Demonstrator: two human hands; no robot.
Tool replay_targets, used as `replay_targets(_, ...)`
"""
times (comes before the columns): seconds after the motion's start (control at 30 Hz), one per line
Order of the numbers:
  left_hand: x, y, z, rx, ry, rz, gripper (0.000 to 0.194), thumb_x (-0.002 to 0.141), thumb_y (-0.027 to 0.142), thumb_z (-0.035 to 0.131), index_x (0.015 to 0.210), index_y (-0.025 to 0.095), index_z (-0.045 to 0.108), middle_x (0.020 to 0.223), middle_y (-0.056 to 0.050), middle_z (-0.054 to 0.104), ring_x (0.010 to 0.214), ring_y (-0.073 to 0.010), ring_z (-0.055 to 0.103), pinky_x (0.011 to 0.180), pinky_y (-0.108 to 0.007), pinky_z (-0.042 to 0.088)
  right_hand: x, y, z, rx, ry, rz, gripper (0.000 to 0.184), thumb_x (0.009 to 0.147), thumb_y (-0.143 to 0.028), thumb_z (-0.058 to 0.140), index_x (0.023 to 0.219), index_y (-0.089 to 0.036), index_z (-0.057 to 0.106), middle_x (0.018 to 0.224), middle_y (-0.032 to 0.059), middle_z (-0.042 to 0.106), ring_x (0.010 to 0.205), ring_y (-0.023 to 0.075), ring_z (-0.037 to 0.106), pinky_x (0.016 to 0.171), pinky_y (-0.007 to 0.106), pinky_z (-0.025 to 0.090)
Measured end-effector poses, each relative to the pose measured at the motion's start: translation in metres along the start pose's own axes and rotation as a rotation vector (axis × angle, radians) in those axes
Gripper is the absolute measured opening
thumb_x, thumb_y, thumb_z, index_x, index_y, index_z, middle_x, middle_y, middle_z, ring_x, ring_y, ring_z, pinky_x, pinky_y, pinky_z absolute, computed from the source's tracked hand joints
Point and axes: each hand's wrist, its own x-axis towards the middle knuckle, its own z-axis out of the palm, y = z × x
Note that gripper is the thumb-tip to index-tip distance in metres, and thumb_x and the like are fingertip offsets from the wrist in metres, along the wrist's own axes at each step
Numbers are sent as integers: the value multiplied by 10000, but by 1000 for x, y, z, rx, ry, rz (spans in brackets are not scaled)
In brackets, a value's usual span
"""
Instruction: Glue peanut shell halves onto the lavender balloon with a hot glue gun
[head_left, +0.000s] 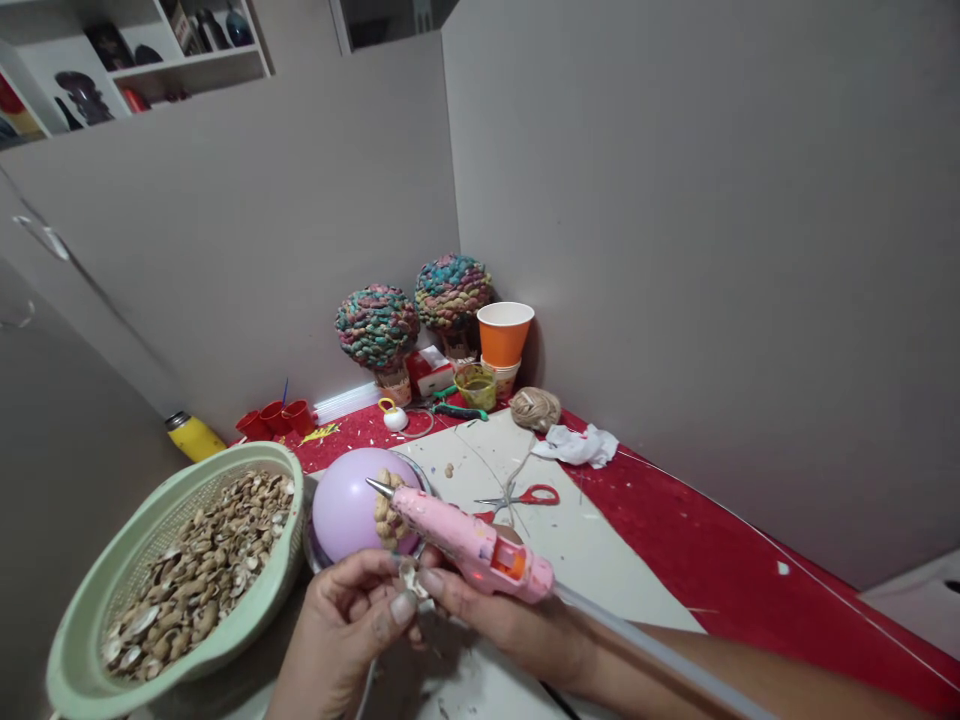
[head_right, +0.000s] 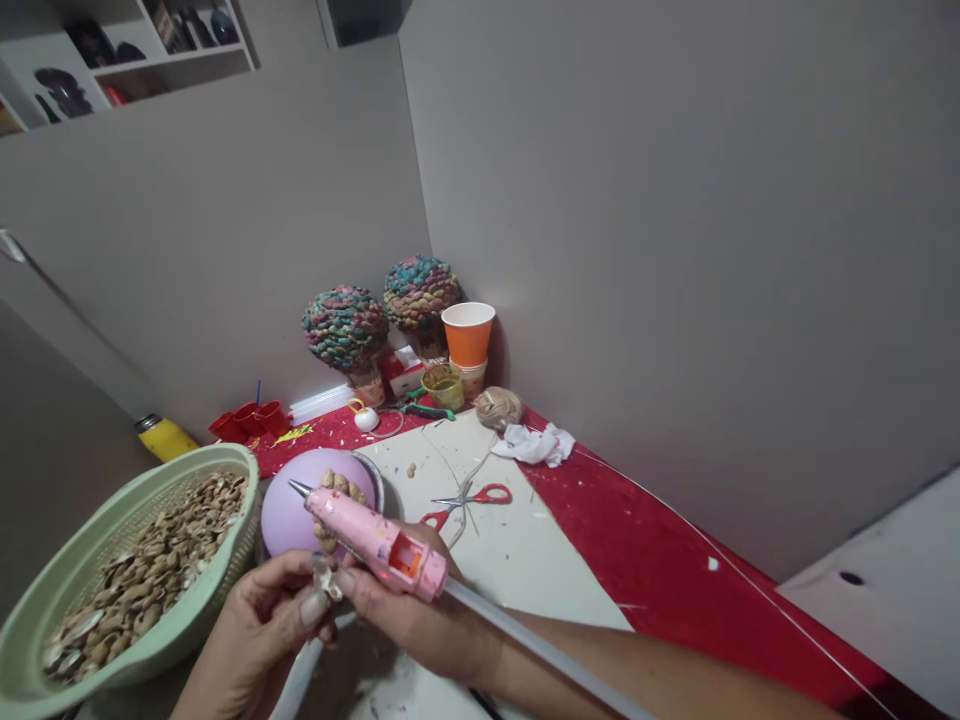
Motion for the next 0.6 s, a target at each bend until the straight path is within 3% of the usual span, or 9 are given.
replay_targets(0.1,0,-2,1,31,3,28,240,601,297,893,754,169,760,658,-13,710,538,-98,588,556,-205,499,1,-2,1,-70,33,-15,287,847,-432,663,738,-174,598,682,0,576,623,146,551,585,248,472)
replay_targets(0.4,-1,-4,8,14,92,90,279,560,272,911,760,147,762,746,-37,750,653,-117,631,625,-196,506,3,-8,4,-5,-11,-91,248,865,-413,608,797,-175,602,710,5,598,647,154,573,613,261,484)
replay_targets(0.6,-8,20,2,-61,150,178,254,574,245,908,759,167,752,716,-30,741,631,-116,664,647,-191,549,3,-9,-1,-3,109,-170,277,846,-470,641,800,-198,618,712,-3,568,659,151,539,673,279,475)
